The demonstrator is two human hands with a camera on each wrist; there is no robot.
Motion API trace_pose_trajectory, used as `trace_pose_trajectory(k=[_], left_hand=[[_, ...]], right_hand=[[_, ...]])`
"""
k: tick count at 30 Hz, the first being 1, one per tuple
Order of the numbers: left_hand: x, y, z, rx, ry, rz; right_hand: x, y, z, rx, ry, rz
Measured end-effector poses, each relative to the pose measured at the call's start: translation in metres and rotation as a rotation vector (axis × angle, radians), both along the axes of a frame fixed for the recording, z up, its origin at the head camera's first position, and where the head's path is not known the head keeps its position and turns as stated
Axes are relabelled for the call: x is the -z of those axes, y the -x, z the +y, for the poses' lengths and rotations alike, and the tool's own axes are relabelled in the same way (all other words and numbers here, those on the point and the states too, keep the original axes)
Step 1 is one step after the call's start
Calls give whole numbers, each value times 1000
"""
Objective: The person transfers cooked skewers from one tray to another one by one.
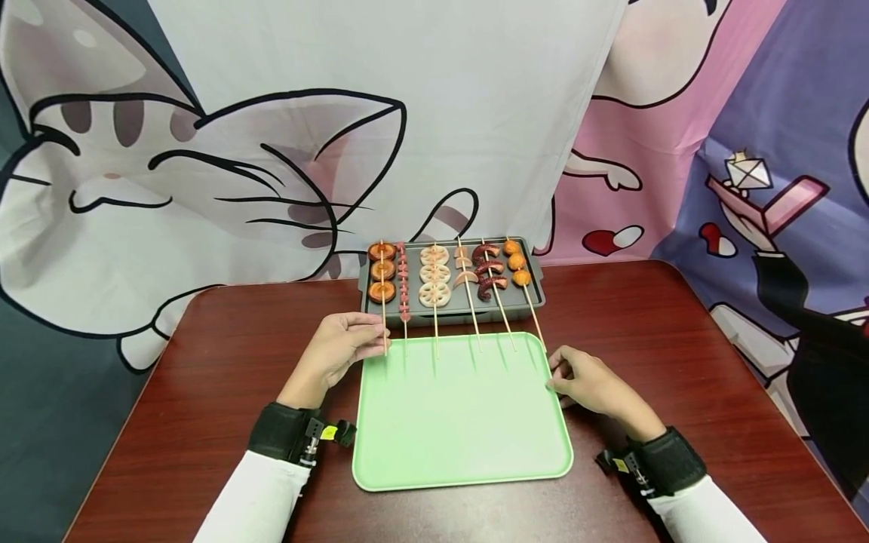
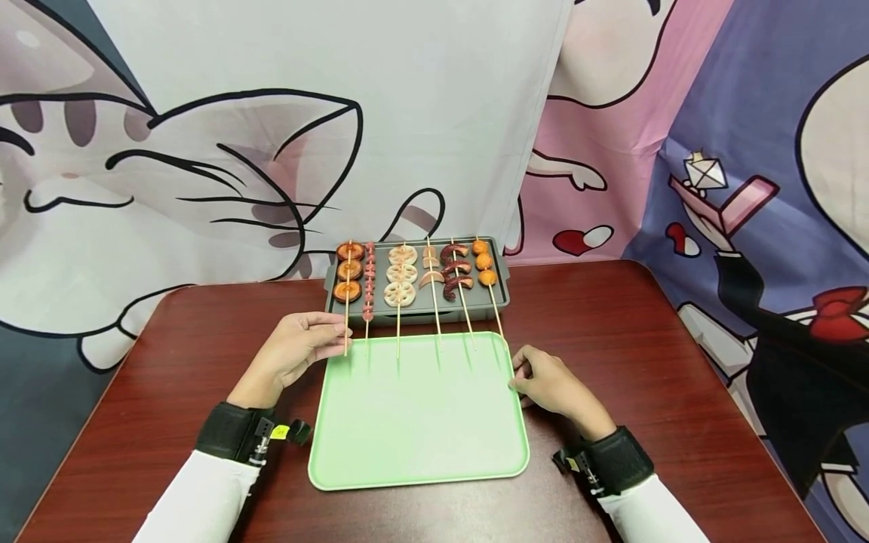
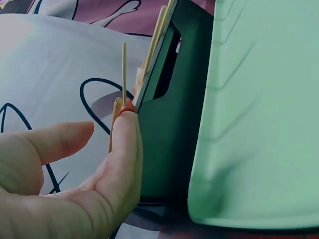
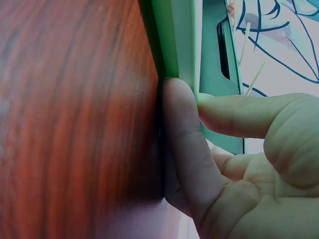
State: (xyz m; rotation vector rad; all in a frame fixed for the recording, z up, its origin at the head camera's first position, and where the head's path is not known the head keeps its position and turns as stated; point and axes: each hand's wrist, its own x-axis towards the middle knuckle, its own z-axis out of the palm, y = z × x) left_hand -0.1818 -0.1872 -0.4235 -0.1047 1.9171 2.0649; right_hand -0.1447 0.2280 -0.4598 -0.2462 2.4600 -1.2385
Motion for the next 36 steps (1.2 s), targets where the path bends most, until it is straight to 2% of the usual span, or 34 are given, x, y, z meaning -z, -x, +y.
trace_pose_trajectory(k=[9, 21, 36], left_hand=[[2, 2, 3, -34, 11, 8], [5, 4, 5, -62, 39, 62], [6, 1, 7, -64, 65, 111]], right_hand=[[1, 2, 0, 6, 4, -10], [1, 3, 1, 3, -5, -4], [0, 2, 1, 6, -4, -8]])
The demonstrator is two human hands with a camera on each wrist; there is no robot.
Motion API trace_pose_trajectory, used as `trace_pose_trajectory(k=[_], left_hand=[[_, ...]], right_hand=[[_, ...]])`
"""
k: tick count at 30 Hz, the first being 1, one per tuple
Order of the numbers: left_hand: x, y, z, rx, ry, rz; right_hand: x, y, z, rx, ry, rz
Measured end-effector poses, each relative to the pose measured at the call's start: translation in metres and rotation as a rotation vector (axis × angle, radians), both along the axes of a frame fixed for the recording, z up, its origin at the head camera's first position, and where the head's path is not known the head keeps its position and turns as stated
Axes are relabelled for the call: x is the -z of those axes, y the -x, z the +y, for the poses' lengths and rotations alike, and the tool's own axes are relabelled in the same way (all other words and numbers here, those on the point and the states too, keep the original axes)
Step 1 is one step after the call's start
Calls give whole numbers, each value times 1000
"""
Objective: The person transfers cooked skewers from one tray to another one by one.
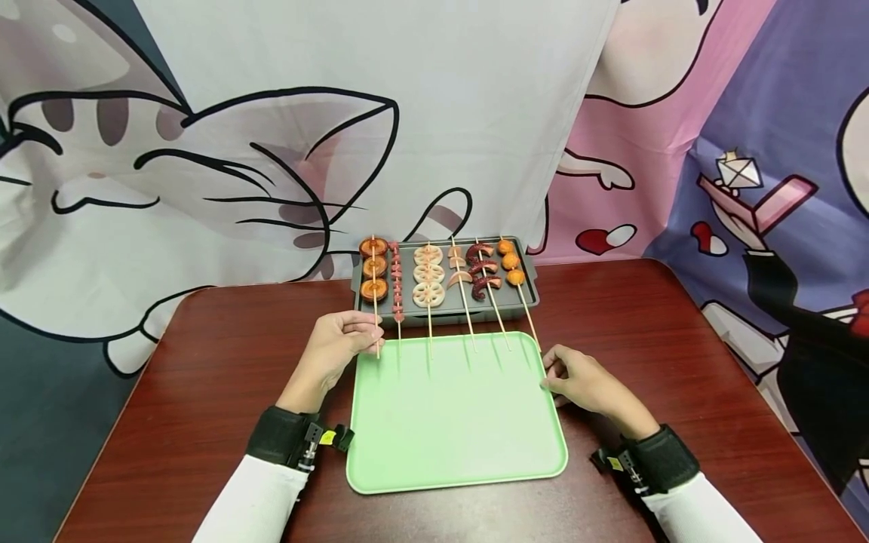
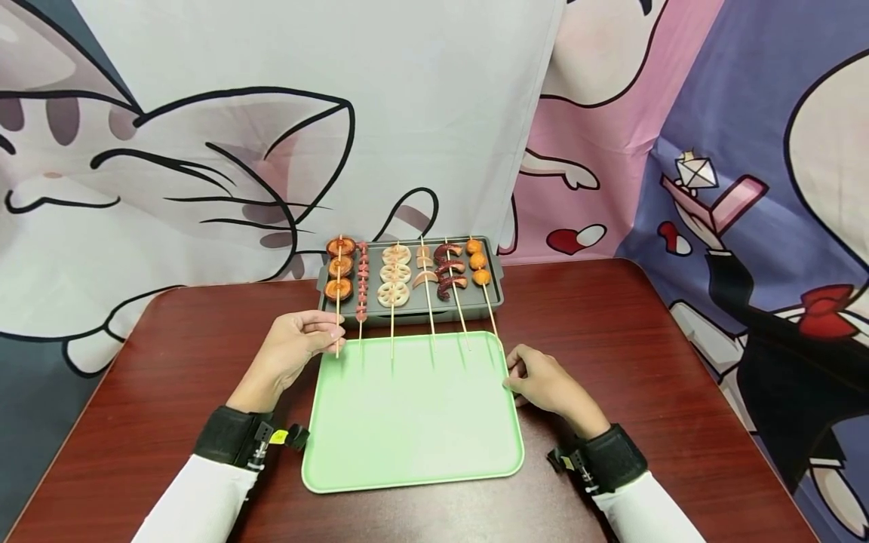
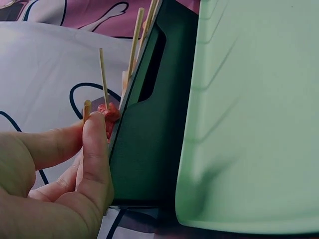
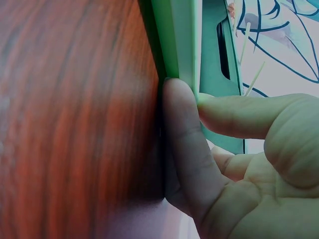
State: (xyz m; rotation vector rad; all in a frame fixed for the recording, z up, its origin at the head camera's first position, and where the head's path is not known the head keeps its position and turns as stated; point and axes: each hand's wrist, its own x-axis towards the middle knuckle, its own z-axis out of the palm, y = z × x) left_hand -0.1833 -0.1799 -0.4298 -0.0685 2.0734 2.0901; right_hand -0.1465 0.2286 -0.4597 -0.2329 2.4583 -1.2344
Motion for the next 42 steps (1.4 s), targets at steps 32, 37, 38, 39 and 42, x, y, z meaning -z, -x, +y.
trace_pose_trajectory(k=[32, 37, 38, 39, 42], left_hand=[[-24, -39, -14, 219, 139, -14], [-27, -47, -15, 231, 133, -22], [-27, -49, -15, 229, 131, -26], [-28, -50, -15, 228, 130, -31], [-29, -55, -15, 233, 131, -40]], right_hand=[[-2, 0, -1, 6, 2, -5], [-2, -1, -1, 4, -1, -8], [-2, -1, -1, 3, -1, -9], [-2, -1, -1, 2, -1, -10], [-2, -1, -1, -1, 3, -12]])
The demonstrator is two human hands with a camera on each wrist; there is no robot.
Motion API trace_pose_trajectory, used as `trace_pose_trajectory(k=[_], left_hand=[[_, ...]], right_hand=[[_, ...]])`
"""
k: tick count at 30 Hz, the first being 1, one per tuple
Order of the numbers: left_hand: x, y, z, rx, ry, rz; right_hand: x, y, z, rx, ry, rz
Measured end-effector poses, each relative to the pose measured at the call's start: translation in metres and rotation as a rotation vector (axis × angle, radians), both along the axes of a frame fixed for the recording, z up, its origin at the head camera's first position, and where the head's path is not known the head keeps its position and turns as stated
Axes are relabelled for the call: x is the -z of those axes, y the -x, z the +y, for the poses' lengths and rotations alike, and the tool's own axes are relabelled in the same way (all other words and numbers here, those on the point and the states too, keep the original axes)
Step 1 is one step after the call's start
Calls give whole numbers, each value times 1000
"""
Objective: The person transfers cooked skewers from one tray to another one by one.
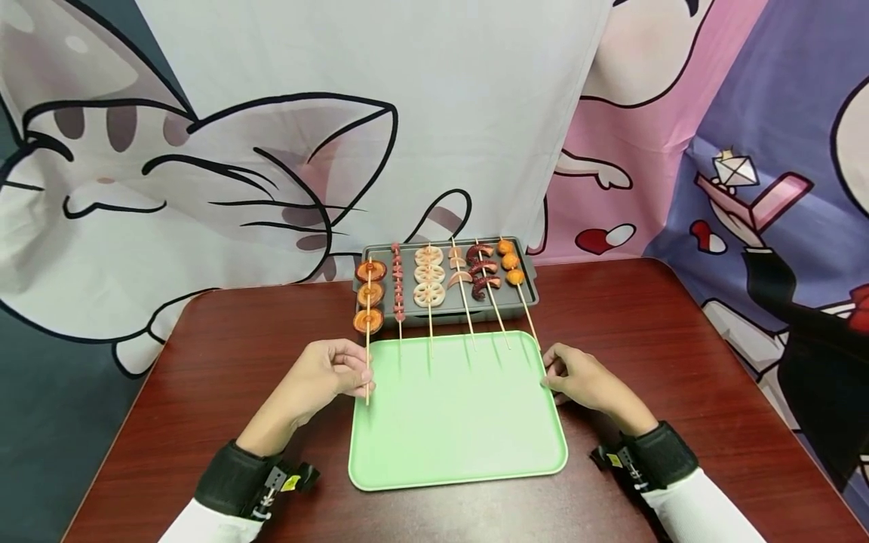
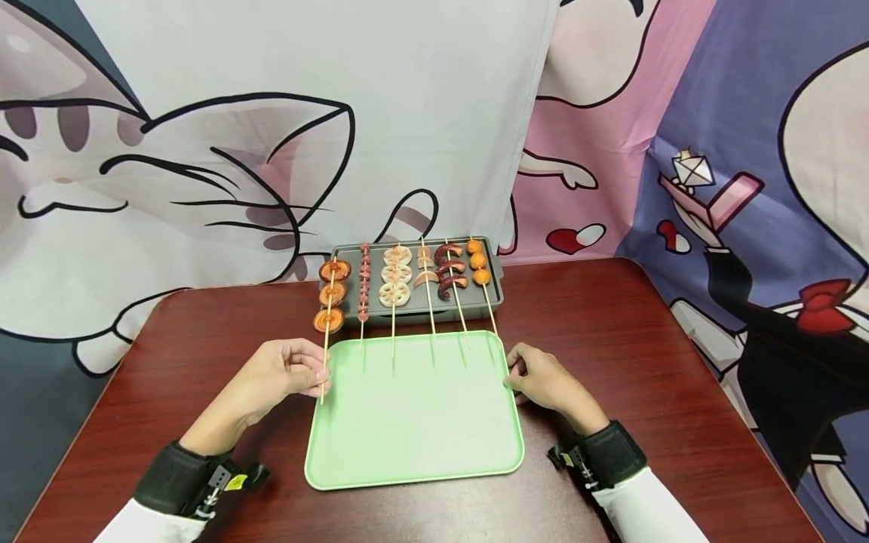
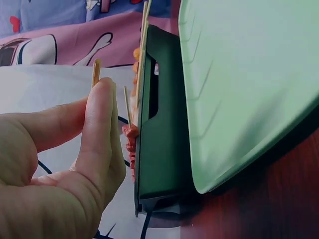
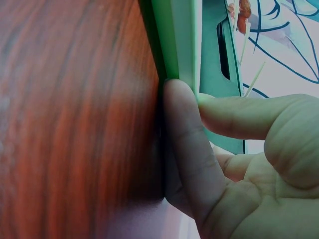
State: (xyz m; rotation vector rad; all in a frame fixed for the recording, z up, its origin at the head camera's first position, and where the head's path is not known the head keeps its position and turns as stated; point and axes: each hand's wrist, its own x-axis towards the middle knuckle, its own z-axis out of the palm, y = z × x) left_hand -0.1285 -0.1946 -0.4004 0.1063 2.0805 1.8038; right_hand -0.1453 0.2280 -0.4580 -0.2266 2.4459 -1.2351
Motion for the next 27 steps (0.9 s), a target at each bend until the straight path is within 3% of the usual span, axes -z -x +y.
trace_pose_trajectory(k=[13, 27], left_hand=[[3, -17, -1, 51, 40, -24], [11, -37, 5, 34, 31, -53]], right_hand=[[2, 1, 0, 8, -5, 6], [5, 2, 1, 15, -4, 15]])
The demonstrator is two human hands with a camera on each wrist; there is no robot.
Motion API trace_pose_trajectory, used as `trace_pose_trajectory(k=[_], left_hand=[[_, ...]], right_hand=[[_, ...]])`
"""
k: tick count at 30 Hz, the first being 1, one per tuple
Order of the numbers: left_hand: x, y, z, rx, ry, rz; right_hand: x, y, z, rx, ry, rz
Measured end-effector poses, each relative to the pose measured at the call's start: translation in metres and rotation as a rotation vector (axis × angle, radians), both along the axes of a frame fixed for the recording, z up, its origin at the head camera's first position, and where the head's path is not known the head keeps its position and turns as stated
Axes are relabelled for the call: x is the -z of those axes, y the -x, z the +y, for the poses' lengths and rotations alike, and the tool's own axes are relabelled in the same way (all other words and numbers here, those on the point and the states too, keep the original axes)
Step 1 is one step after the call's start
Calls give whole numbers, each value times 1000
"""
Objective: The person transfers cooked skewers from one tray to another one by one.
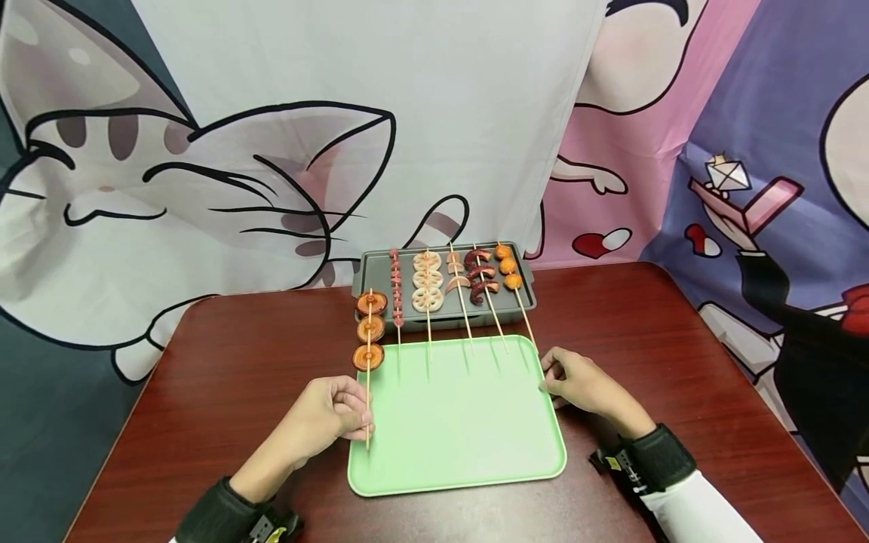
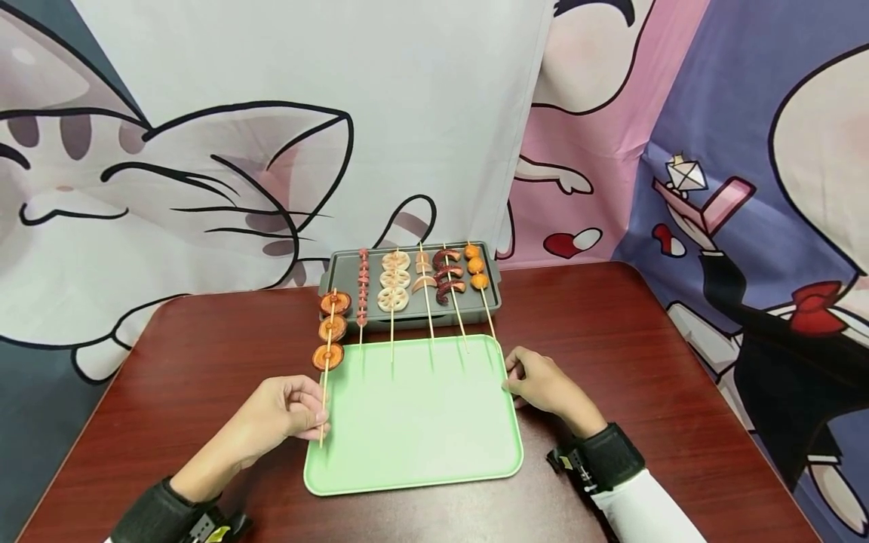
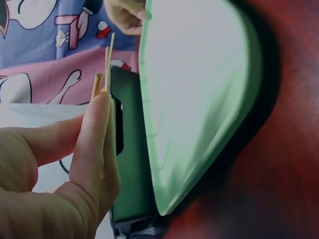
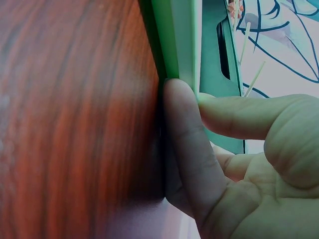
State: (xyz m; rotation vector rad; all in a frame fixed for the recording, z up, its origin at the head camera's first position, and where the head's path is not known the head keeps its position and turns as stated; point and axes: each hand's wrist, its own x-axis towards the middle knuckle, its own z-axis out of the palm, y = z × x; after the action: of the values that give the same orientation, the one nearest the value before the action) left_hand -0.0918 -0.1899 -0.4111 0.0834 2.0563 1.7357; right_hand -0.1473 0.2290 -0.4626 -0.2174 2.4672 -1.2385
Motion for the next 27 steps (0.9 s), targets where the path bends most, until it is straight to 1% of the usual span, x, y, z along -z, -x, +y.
trace_pose_trajectory(k=[3, 9, 16, 27], left_hand=[[3, -5, 1, -9, -9, -5], [8, -16, 3, -21, -16, -14], [12, -28, 4, -7, -28, -33], [13, -45, 3, 11, -25, -42]], right_hand=[[0, 0, 1, -14, -5, 7], [-2, 0, 1, -14, 0, 3], [-1, -2, 0, -22, 15, 0], [-2, -1, 1, -20, 4, 2]])
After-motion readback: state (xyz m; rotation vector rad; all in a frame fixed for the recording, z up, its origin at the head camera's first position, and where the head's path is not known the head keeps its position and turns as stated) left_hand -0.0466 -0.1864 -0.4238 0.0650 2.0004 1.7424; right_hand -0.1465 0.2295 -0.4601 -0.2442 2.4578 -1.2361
